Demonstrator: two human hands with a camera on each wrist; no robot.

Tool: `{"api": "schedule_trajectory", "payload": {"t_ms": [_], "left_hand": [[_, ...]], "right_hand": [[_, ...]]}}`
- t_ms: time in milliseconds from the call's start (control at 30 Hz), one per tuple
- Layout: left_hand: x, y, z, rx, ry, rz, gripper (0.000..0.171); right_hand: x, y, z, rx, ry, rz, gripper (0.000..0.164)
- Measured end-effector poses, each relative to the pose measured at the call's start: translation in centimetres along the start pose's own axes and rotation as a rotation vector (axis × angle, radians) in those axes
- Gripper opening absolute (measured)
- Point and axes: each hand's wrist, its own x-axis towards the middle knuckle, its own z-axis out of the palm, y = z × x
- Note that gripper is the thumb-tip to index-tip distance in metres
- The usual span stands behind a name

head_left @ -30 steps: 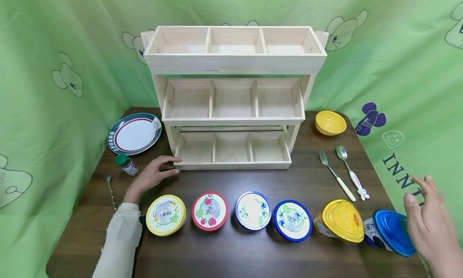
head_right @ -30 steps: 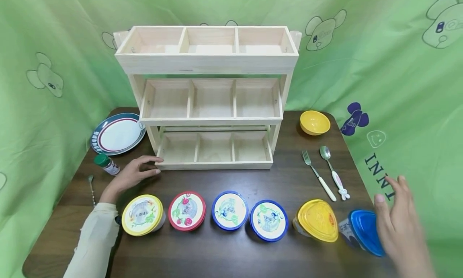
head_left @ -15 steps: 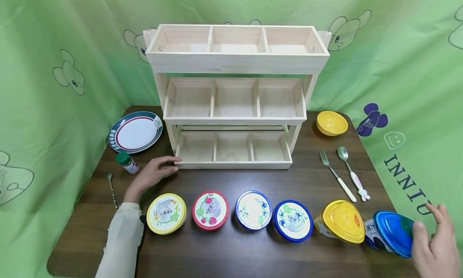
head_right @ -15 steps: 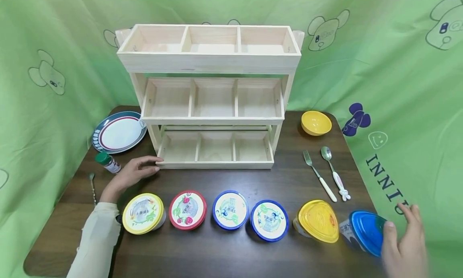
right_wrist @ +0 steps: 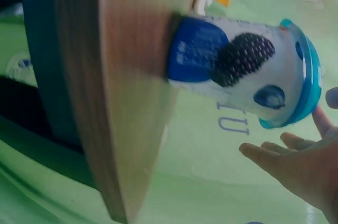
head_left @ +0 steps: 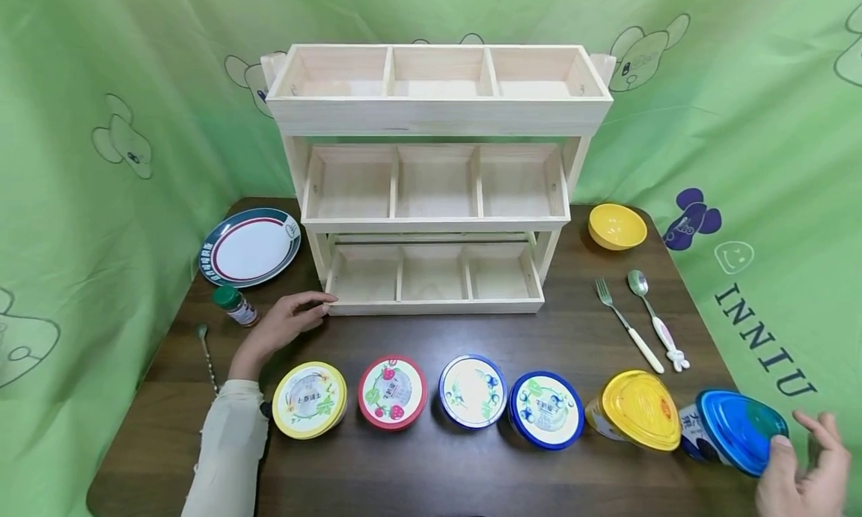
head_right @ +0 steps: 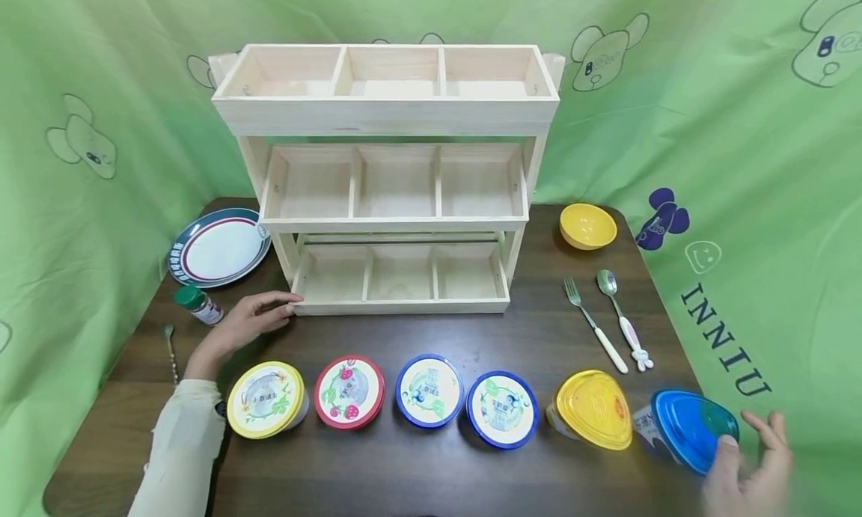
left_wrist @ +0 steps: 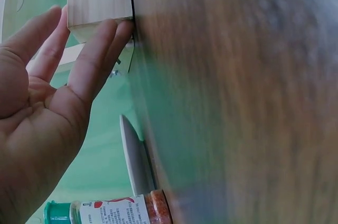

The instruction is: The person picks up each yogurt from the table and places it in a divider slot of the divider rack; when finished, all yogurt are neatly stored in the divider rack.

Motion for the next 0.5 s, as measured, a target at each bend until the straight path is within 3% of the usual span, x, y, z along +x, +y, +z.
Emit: {"api": "schedule_trajectory", "payload": {"t_ms": [100, 167, 333, 500], "left_hand": [[0.0, 0.2, 0.1, 0.001, 0.018, 0.006, 0.034], [0.1, 0.3, 0.1, -0.001, 0.025, 0.009, 0.032], [0.2, 0.5, 0.3, -0.065, 0.02, 0.008, 0.031], [0.2, 0.3, 0.4, -0.072, 0.026, -0.009, 0.032]], "right_hand": [[-0.3, 0.6, 0.3, 0.033, 0.005, 0.098, 0.055], [-0.5, 1.0, 0.5, 0.126, 0.03, 0.128, 0.053], [-0.8, 2.1, 0.9, 0.316, 0.098, 0.094, 0.044], [-1.2, 2.6, 0.9, 0.344, 0.095, 0.067, 0.037]]}}
